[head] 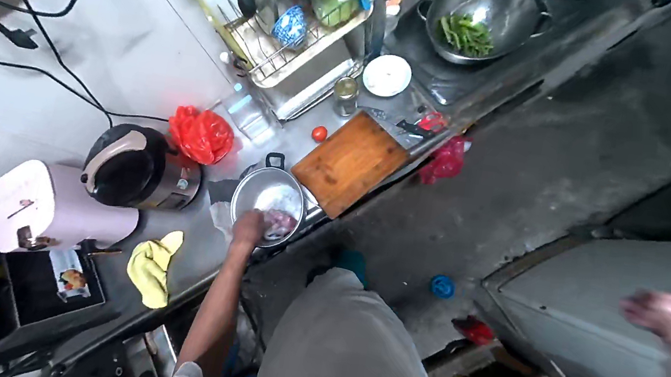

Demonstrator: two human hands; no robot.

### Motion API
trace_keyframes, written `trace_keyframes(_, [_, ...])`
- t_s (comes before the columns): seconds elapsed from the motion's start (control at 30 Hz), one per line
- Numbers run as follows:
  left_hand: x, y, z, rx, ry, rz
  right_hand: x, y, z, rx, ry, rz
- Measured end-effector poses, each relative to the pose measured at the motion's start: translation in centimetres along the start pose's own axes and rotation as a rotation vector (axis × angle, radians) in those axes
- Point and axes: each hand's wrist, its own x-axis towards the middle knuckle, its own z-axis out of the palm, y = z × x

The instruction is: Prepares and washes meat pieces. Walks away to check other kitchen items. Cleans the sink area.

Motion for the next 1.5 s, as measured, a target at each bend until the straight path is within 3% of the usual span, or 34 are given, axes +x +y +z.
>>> trace_keyframes(0.07, [0.7, 1.5, 1.1, 0.039, -0.014, -0.07, 4.4, 3.2, 4.8, -0.276, -0.119, 0.17])
trace_keyframes(0.17, [1.2, 3.1, 1.4, 0.041, 0.03, -0.165, 9.5, 6.6, 11.5, -0.462, -0.419, 0.209])
trace_keyframes(0.33, [1.8, 1.2, 1.5, -0.14, 0.061, -0.249, 15.7, 4.1, 20.6, -0.499, -0.733, 0.142])
trace_keyframes(0.57, [1.0, 1.6, 1.6, -0.303, 0.092, -0.348, 20.6, -2.5, 33.2, -0.539, -1.016, -0.239])
trace_keyframes(0.7, [1.4, 2.6, 3.1, -0.347, 0.192, -0.379, 20.3, -5.6, 40.1, -0.497, -1.192, -0.422])
trace_keyframes(0.87, [1.4, 2.0, 3.9, -0.504, 0.265, -0.306, 18.6, -7.6, 45.7, -0.386, -1.351, -0.67])
trace_keyframes(1.07, [1.4, 2.1, 3.5, -0.516, 0.366, -0.21, 16.2, -8.1, 51.0, -0.306, -1.408, -0.833])
trace_keyframes(1.27, [0.9, 0.8, 2.7, -0.627, 0.421, -0.073, 12.8, -7.0, 56.2, -0.422, -1.367, -0.745])
trace_keyframes(1.5, [-0.5, -0.4, 0.6, -0.802, 0.507, 0.159, 13.1, -7.7, 56.4, -0.214, -1.277, -0.816])
